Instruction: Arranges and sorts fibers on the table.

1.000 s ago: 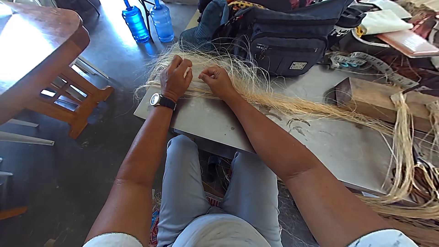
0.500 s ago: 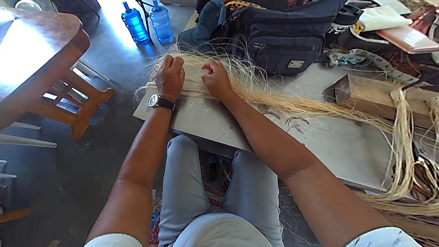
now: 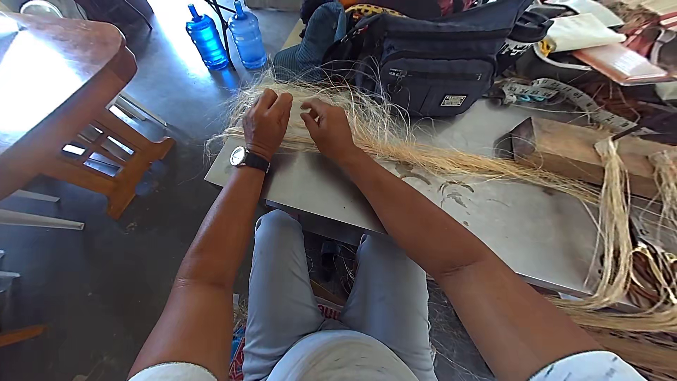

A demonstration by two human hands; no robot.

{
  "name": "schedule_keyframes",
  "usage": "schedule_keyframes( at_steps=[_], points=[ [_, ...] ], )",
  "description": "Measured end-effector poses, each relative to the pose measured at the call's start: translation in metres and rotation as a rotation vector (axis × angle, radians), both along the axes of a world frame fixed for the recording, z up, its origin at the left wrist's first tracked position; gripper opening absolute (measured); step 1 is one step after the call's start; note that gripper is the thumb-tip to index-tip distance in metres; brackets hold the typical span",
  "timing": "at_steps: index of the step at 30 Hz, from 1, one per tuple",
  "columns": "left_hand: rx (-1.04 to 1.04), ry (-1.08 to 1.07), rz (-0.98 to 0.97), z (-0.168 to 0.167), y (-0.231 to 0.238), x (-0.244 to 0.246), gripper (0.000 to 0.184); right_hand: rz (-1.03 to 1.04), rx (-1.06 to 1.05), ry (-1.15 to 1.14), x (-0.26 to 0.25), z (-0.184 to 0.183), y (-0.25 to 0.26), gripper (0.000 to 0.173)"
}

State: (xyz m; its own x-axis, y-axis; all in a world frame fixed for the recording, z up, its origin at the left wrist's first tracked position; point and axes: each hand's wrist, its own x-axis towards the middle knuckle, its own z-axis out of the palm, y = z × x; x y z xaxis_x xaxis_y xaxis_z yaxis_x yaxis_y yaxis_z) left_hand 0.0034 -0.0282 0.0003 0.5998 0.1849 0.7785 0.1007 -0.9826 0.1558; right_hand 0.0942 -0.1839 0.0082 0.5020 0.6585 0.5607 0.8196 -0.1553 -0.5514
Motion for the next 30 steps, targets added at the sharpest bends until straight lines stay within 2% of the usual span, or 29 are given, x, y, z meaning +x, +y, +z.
schedule_keyframes(
  at_steps=[5, 8, 12, 20, 24, 27, 30],
  points=[
    [-0.064, -0.024, 0.116, 0.0, 0.008, -0.001, 0.027, 0.047, -0.003, 0.119, 0.014, 0.014, -0.008, 0.023],
    [-0.188, 0.002, 0.201, 0.003, 0.016, -0.005, 0.028, 0.243, -0.075, 0.332, 0.033, 0.039, -0.027, 0.019],
    [-0.25, -0.007, 0.237, 0.005, 0.018, -0.008, 0.028, 0.425, -0.039, 0.569, 0.06, 0.061, -0.063, 0.011],
    [-0.377, 0.026, 0.298, 0.009, 0.018, -0.011, 0.028, 0.448, -0.016, 0.641, 0.106, 0.065, -0.119, 0.013],
    [-0.453, 0.032, 0.342, 0.01, 0.019, -0.012, 0.026, 0.613, 0.158, 0.667, 0.124, 0.063, -0.143, 0.02],
    [-0.516, 0.064, 0.355, 0.012, 0.02, -0.014, 0.027, 0.755, 0.396, 0.691, 0.134, 0.059, -0.157, 0.022],
    [-0.527, 0.056, 0.367, 0.011, 0.021, -0.014, 0.028, 0.788, 0.605, 0.751, 0.139, 0.054, -0.162, 0.021]
  ],
)
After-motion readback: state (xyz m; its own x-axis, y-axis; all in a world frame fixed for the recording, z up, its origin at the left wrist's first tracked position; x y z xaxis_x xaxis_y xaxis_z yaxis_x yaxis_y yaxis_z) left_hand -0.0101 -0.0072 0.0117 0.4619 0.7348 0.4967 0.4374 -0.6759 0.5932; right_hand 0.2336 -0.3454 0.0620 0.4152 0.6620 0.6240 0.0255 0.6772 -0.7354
